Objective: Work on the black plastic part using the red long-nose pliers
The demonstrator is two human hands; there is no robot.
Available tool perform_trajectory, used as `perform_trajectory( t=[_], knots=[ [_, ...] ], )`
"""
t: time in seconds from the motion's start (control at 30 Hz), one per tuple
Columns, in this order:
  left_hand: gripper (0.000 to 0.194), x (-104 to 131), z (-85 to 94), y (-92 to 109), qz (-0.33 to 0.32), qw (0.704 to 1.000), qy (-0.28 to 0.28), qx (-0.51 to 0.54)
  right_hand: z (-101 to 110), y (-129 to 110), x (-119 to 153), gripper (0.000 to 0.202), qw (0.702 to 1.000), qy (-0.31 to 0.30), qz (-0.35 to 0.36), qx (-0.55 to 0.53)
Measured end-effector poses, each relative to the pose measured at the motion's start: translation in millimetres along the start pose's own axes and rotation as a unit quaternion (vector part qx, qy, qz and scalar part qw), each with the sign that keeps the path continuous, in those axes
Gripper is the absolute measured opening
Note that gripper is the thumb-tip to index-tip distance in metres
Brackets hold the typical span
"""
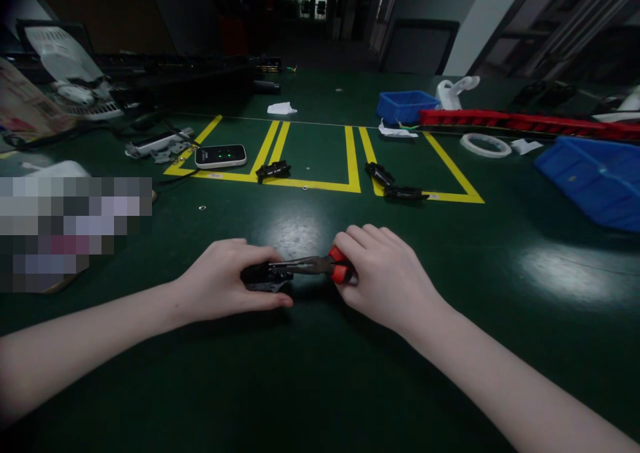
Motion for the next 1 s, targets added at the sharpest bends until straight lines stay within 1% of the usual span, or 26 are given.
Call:
perform_trajectory(
  t=[0.3,0.5,0.63,0.83,1.0],
  knots=[
    [0.047,-0.2,0.7,-0.5,-0.009,1.000,0.010,0.003,-0.4,-0.9,-0.1,0.014,1.000,-0.018,-0.006,-0.016],
    [0.044,-2.6,2.5,-0.5,0.000,0.996,-0.031,0.078,-6.1,2.5,3.0,0.015,1.000,-0.009,-0.012,-0.025],
    [0.044,-1.9,4.2,1.0,0.006,0.994,-0.042,0.101,-7.8,5.1,5.6,0.014,0.999,-0.020,-0.018,-0.041],
    [0.043,-2.5,3.6,1.9,-0.007,0.996,-0.038,0.075,-3.5,6.4,4.0,0.012,0.998,-0.042,-0.023,-0.044],
    [0.046,-6.3,0.9,-0.3,-0.018,0.999,-0.034,0.023,-0.2,-0.2,-0.1,0.012,0.997,-0.062,-0.028,-0.038]
  ],
)
Point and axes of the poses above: each hand's wrist, its own x-axis away from the middle knuckle, its own z-axis out of the back of the hand, y = z × x, the point moved 4 cm from there along -x, towards the middle knuckle, and after that the axes turned 10 degrees about z, right-handed, at the moved point
